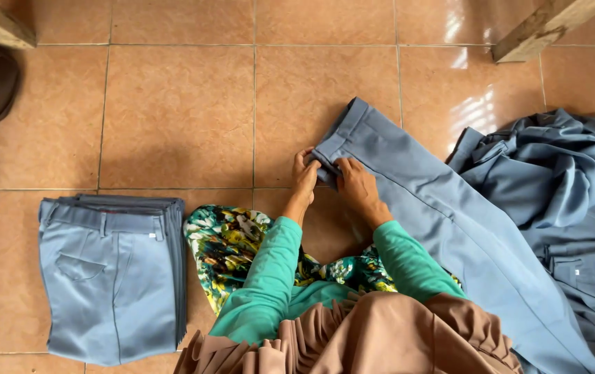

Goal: The person sits on a tiled floor and folds multiple pairs of gray trousers by hand. They smooth the fabric, fold the legs together, and then fold the pants into compact rectangles, stacking them neatly.

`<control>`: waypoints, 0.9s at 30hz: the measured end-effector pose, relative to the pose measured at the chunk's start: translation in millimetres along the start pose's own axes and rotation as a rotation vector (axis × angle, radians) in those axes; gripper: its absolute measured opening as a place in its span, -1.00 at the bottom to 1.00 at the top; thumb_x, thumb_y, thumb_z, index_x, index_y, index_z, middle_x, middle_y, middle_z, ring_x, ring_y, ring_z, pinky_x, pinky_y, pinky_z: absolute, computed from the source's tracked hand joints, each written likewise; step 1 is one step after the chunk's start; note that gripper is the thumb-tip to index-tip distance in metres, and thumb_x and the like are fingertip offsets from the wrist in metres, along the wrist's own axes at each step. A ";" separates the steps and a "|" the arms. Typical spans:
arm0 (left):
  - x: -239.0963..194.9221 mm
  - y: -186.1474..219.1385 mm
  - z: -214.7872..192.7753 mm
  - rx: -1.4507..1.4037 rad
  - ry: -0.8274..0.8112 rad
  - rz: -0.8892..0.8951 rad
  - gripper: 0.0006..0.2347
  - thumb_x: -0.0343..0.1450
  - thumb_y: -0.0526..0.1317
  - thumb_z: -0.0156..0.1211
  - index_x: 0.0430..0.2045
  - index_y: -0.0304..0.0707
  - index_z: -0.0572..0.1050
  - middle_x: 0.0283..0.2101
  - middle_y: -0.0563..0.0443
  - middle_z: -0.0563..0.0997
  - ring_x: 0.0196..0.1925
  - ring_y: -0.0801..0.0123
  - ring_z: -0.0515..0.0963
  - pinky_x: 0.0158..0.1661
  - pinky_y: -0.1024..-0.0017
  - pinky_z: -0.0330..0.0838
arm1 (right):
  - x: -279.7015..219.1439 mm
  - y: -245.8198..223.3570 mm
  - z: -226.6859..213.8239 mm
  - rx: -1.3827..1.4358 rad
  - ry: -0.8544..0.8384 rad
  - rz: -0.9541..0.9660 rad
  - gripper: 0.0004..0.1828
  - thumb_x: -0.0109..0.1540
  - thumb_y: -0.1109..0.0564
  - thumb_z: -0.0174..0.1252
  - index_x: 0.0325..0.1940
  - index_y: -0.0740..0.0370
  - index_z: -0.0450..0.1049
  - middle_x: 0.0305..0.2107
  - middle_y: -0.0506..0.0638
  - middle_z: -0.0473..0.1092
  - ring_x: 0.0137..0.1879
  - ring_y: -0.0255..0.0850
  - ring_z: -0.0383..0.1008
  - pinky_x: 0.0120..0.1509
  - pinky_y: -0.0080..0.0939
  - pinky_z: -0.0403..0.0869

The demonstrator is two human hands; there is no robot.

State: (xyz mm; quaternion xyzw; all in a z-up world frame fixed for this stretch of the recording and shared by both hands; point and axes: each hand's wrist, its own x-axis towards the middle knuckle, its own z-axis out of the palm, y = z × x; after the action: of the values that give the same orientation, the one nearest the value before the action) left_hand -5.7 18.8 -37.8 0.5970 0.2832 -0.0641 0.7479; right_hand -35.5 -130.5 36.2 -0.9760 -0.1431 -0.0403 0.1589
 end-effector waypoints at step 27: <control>78.0 -49.2 -82.8 -0.215 0.433 -0.228 -0.34 0.35 -0.22 0.45 0.29 -0.57 0.24 0.34 -0.48 0.32 0.44 -0.19 0.23 0.35 -0.02 0.19 | -80.3 5.5 35.6 -0.317 -0.537 0.072 -0.12 0.20 0.22 0.00 0.61 -0.02 -0.05 0.50 0.01 0.04 0.61 -0.11 -0.04 0.47 0.22 0.11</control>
State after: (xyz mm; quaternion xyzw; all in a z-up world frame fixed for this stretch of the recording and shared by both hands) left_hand 9.1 100.9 -129.5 0.4782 0.5070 0.0118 0.7170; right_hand -109.4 -145.5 -9.1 -0.9688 -0.1371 0.2030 -0.0373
